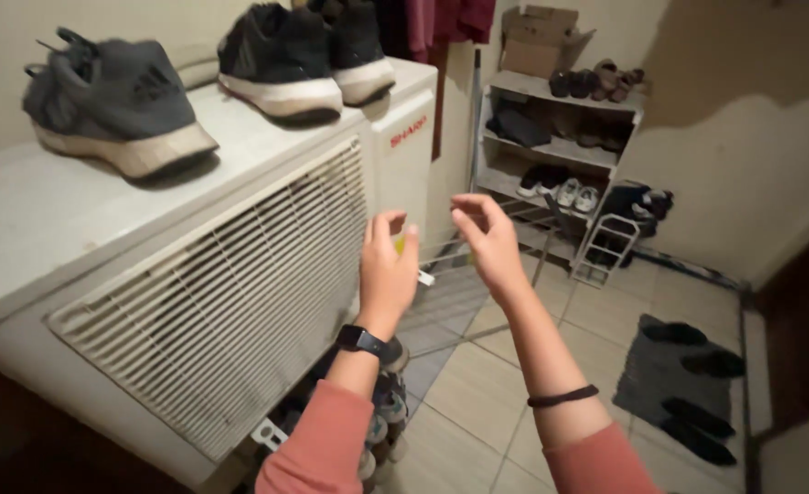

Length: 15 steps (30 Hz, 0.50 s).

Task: Picking up various types of shoes from surfaces and arranging them onto multiple shoe racks.

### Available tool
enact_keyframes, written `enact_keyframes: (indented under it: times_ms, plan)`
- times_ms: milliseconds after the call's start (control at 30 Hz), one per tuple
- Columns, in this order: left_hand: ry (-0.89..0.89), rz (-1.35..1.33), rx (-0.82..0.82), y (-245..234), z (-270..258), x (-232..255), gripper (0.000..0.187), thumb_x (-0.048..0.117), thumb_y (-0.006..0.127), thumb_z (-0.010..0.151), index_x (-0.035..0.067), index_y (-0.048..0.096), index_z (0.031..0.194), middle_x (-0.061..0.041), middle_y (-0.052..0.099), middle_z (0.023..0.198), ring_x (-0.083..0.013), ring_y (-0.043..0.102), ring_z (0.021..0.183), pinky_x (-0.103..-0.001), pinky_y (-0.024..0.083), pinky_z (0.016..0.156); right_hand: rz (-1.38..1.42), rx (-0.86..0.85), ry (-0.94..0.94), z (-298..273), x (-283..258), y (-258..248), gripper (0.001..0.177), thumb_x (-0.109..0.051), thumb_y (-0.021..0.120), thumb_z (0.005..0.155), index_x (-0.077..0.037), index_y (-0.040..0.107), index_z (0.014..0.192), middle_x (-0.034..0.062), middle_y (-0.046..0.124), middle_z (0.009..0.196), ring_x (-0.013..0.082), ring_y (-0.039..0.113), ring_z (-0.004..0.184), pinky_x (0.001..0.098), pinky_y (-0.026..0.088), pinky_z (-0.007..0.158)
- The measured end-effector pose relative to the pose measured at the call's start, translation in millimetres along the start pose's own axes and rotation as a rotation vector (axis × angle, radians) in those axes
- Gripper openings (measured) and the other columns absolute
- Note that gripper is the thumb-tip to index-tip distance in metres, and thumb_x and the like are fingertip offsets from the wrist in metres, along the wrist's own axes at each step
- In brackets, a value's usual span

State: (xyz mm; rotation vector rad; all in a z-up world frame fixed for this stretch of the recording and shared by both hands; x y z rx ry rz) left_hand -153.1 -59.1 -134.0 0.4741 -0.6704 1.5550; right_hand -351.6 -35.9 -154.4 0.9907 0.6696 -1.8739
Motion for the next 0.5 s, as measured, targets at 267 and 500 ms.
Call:
enact_keyframes:
  times_ms: [267, 500]
  plan:
    - [0.215, 0.074, 0.201, -20.8, 87.6, 82.7, 0.028, 0.014, 0.064, 0.097, 0.001, 0.059, 0.122, -0.018, 0.062, 0.119, -0.0379, 0.062, 0.113, -0.045, 0.051, 0.097, -0.023, -0.009, -0.270, 98.0, -79.2, 41.2, 0.029, -0.020, 0.069, 0.099, -0.004, 0.066, 0.122, 0.0056, 0.071, 0.113, 0.0139, 0.064, 0.100, 0.0309, 0.053, 0.089]
    - [0.172, 0.491, 0.488, -61.5, 162.9, 115.8, 0.046, 0.021, 0.071, 0.086, 0.008, 0.058, 0.128, -0.013, 0.057, 0.133, -0.0384, 0.052, 0.127, -0.052, 0.043, 0.105, -0.134, 0.167, -0.425, 180.1, -124.6, 71.4, 0.057, -0.033, 0.081, 0.090, -0.006, 0.058, 0.134, 0.0150, 0.060, 0.131, 0.0267, 0.063, 0.114, 0.0378, 0.054, 0.093]
Point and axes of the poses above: each hand's wrist, its own z-axis towards the middle knuckle, its own y-axis out of the palm, x = y × z, the point moved 10 cm from there along z, towards the middle knuckle
